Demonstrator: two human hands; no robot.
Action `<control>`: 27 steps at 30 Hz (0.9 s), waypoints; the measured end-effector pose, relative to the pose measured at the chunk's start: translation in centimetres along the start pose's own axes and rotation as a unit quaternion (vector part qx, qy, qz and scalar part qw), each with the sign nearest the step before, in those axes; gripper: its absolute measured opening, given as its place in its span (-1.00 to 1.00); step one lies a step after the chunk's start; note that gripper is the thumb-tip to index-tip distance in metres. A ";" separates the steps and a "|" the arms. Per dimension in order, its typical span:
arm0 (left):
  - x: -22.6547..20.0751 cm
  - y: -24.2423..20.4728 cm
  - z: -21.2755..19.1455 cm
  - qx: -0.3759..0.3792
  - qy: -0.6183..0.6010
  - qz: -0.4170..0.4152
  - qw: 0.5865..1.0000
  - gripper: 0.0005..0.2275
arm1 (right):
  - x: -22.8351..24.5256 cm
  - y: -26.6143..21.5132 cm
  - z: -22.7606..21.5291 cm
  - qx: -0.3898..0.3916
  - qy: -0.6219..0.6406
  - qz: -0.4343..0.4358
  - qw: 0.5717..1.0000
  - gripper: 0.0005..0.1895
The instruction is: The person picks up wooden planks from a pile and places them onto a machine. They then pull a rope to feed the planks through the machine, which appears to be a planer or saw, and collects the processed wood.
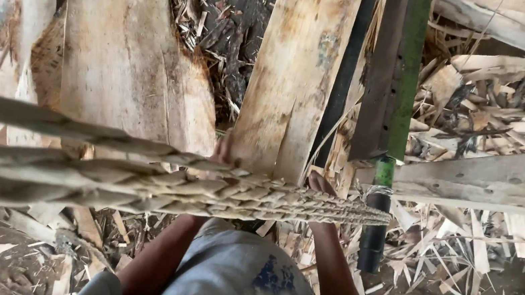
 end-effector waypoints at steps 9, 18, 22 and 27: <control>-6.8 4.7 7.5 0.011 0.280 0.102 0.954 -0.43 | -0.4 2.0 -0.4 -0.471 -0.471 -0.045 0.744 -0.72; -8.4 7.2 10.5 0.025 0.421 0.160 0.892 -0.40 | 0.6 -2.6 -3.6 -0.513 -0.444 -0.083 0.730 -0.89; -8.0 7.5 10.7 0.016 0.400 0.157 0.903 -0.38 | 1.4 -12.0 -10.7 -0.569 -0.425 -0.080 0.699 -0.89; -9.8 8.4 8.2 0.013 0.370 0.161 0.915 -0.34 | 2.6 -28.4 -25.3 -0.567 -0.621 0.007 0.541 -0.79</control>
Point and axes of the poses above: each hand's wrist, its own y-axis towards the middle knuckle, its own z-axis out of the palm, x = y × z, the point moved 1 cm from there along y, towards the middle knuckle, and after that the axes turned 8 degrees about -x, right-handed, at the moved point
